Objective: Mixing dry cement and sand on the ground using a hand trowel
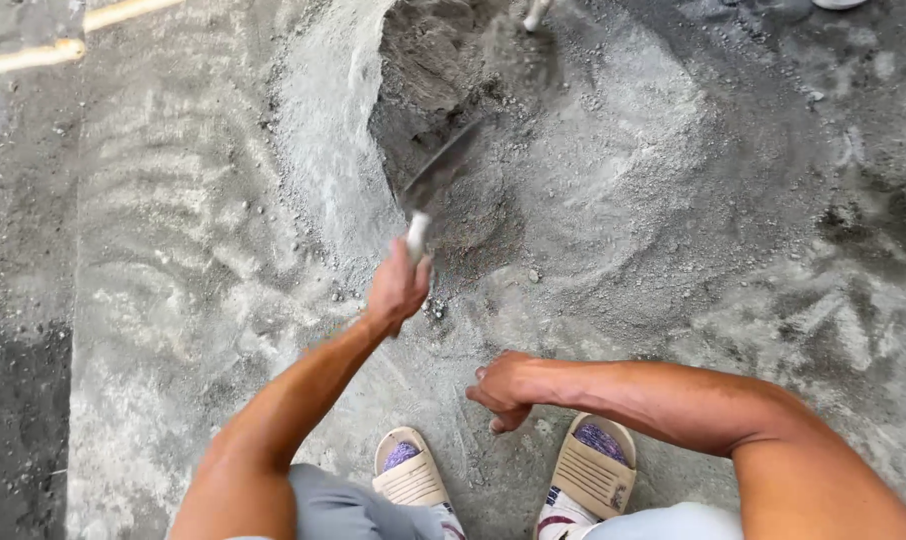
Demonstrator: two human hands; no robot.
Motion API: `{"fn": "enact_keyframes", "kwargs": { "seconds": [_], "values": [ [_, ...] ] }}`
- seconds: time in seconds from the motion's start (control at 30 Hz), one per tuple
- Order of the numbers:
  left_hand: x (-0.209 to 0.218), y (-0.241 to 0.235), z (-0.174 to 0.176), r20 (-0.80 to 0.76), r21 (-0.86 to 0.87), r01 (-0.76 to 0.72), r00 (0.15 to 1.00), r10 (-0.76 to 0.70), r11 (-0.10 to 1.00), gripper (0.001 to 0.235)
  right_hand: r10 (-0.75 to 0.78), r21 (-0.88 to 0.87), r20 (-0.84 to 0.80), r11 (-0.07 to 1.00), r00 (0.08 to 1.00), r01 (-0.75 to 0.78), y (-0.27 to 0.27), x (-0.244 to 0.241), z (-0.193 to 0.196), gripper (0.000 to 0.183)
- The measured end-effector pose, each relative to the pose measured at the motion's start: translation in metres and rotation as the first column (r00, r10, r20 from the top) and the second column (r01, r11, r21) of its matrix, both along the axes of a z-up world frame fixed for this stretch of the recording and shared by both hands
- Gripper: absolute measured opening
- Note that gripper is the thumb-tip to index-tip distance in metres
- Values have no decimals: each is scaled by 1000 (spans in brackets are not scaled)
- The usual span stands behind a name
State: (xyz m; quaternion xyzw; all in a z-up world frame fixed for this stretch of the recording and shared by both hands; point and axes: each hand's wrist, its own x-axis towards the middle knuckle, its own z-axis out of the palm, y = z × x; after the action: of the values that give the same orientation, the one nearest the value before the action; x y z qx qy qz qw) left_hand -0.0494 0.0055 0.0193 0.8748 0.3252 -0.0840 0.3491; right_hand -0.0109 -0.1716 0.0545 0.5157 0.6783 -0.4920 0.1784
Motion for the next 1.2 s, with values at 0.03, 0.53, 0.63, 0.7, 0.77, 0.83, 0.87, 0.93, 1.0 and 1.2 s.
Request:
{"fn": "enact_keyframes", "kwargs": {
  "seconds": [0.03,0.53,0.63,0.7,0.77,0.83,0.87,0.93,1.0,1.2],
  "values": [
    [-17,3,-30,72,131,-131,990,123,983,38,37,17,5,999,999,-37,5,-1,-3,63],
    [-73,-34,-64,207,-467,-659,566,798,589,31,-761,-250,-364,635,537,731,55,-9,-13,57],
    [-55,-58,-34,143,-530,-634,588,796,563,45,-935,-331,-320,262,153,907,61,-5,-32,63],
    [-43,-67,-13,-20,-605,-629,625,780,489,51,-962,-356,-274,92,-10,930,62,-2,-9,59],
    [-28,-72,-1,116,-645,-522,655,746,558,35,-889,-254,-378,-167,-257,953,64,-4,14,45],
    [-26,-59,15,331,-578,-437,646,688,689,29,-875,-208,-419,-168,-243,963,66,6,21,42],
    [-22,-54,23,537,-475,-340,619,574,811,33,-852,-151,-465,-190,-239,970,66,14,25,39],
    [-8,-25,22,736,-226,-303,570,366,926,26,-917,-34,-389,-77,-84,996,64,35,0,32],
    [13,9,27,854,58,-287,511,102,956,21,-953,71,-297,43,62,997,55,49,-8,27],
    [57,75,92,923,241,-477,381,-48,845,33,-571,-63,-178,820,802,569,23,35,-1,43]
  ]
}}
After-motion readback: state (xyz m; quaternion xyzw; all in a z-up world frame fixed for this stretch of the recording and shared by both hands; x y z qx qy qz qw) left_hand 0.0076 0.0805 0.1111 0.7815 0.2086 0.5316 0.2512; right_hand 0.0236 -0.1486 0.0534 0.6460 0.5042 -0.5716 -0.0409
